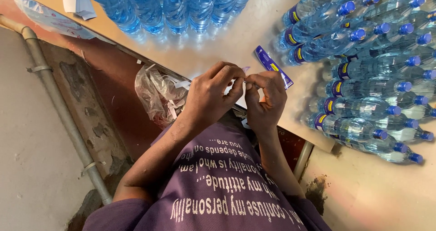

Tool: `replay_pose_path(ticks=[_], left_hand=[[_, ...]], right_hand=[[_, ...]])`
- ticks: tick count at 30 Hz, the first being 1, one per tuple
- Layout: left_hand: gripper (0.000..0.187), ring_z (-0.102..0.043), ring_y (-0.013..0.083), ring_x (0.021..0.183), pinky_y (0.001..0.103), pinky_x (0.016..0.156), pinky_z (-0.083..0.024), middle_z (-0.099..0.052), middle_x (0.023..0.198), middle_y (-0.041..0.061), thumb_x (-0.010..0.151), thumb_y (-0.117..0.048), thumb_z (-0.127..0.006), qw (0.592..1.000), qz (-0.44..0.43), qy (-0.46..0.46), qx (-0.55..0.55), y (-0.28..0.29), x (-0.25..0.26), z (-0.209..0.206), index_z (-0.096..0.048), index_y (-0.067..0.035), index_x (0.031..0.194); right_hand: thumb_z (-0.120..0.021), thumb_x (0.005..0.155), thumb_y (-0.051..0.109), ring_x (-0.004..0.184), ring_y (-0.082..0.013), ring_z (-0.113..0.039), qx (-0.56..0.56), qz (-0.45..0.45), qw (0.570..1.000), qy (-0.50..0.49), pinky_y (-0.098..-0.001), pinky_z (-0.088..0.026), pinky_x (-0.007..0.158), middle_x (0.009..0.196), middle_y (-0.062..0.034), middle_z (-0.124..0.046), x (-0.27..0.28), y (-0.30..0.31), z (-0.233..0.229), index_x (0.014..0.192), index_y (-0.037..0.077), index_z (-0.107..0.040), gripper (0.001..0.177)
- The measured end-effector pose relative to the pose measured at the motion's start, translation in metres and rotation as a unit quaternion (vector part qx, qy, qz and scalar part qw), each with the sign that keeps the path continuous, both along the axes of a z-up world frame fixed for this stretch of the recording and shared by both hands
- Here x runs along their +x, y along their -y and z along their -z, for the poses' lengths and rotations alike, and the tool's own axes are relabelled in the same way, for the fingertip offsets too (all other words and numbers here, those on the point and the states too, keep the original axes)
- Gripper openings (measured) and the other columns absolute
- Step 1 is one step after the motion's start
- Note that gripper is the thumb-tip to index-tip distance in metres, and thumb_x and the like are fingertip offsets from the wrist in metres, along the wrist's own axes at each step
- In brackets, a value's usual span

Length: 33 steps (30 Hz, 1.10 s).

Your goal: Manually applying adhesive labels to plastic water bottles

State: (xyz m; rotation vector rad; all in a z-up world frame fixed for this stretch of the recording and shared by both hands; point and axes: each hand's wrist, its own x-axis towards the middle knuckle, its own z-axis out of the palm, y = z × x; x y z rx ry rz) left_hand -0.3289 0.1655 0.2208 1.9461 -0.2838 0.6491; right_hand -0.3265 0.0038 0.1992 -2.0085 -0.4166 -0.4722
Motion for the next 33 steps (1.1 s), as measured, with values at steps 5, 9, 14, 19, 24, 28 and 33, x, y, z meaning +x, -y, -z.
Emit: replay_pose_path(ticks=[5, 9, 14, 19, 24, 28, 33], left_hand=[[0.015, -0.073, 0.0297, 0.069, 0.035, 0.057, -0.063, -0.069, 0.086, 0.011, 0.092, 0.007, -0.071, 0.998, 0.024, -0.010, -0.060, -0.006, 0.012, 0.031, -0.071, -0.008, 0.096], [0.010, -0.065, 0.0424, 0.072, 0.051, 0.062, -0.055, -0.060, 0.086, 0.021, 0.094, 0.001, -0.067, 0.991, -0.043, -0.078, -0.102, -0.051, 0.028, 0.110, -0.063, -0.004, 0.102], [0.020, -0.069, 0.0556, 0.075, 0.073, 0.064, -0.052, -0.065, 0.095, 0.023, 0.093, -0.018, -0.071, 0.914, -0.216, -0.298, 0.169, -0.143, -0.009, 0.229, -0.058, -0.006, 0.104], [0.070, -0.068, 0.0530, 0.112, 0.066, 0.083, -0.059, -0.056, 0.135, 0.025, 0.094, -0.002, -0.056, 0.819, -0.189, -0.510, 0.184, -0.165, -0.049, 0.264, -0.038, -0.002, 0.162], [0.084, -0.055, 0.0438, 0.153, 0.059, 0.124, -0.050, -0.044, 0.173, 0.025, 0.099, -0.001, -0.067, 0.943, -0.134, -0.300, 0.048, -0.115, 0.044, 0.231, -0.026, -0.002, 0.172], [0.098, -0.027, 0.0379, 0.178, 0.058, 0.138, -0.053, -0.021, 0.189, 0.013, 0.121, -0.022, -0.083, 0.977, -0.185, -0.104, -0.015, -0.090, 0.154, 0.290, -0.007, -0.019, 0.183], [0.111, -0.046, 0.0434, 0.167, 0.053, 0.140, -0.041, -0.046, 0.177, 0.023, 0.102, -0.022, -0.107, 0.946, -0.283, -0.143, -0.065, -0.084, 0.208, 0.324, -0.024, -0.008, 0.174]], right_hand=[[-0.069, 0.114, 0.019, 0.084, -0.0146, -0.055, 0.052, -0.025, 0.998, -0.033, -0.0376, -0.048, 0.082, 0.096, -0.0037, -0.056, -0.001, 0.000, -0.005, 0.116, 0.011, -0.078, 0.013], [-0.064, 0.116, 0.033, 0.089, -0.0137, -0.052, 0.172, 0.071, 0.976, -0.110, -0.0352, -0.048, 0.087, 0.098, -0.0053, -0.052, 0.009, 0.055, 0.018, 0.097, 0.009, -0.070, 0.031], [-0.067, 0.114, 0.046, 0.052, -0.0152, -0.049, 0.421, 0.216, 0.865, -0.168, -0.0325, -0.060, 0.061, 0.062, 0.0023, -0.038, 0.007, 0.141, 0.009, 0.087, 0.020, -0.061, 0.038], [-0.081, 0.107, 0.047, 0.073, -0.0139, -0.065, 0.370, 0.142, 0.905, -0.153, -0.0280, -0.057, 0.071, 0.108, -0.0023, -0.077, -0.024, 0.172, -0.012, 0.130, 0.018, -0.067, 0.039], [-0.074, 0.108, 0.028, 0.100, -0.0290, -0.077, 0.263, 0.067, 0.947, -0.172, -0.0361, -0.065, 0.088, 0.126, -0.0197, -0.072, -0.035, 0.136, -0.001, 0.137, 0.007, -0.063, 0.038], [-0.059, 0.105, 0.023, 0.129, -0.0331, -0.068, 0.072, -0.054, 0.975, -0.203, -0.0421, -0.064, 0.103, 0.142, -0.0275, -0.065, -0.034, 0.101, -0.024, 0.151, -0.001, -0.054, 0.052], [-0.054, 0.113, 0.051, 0.107, -0.0260, -0.067, -0.040, 0.059, 0.985, -0.160, -0.0368, -0.052, 0.086, 0.119, -0.0146, -0.068, -0.044, 0.089, -0.013, 0.124, 0.003, -0.068, 0.051]])
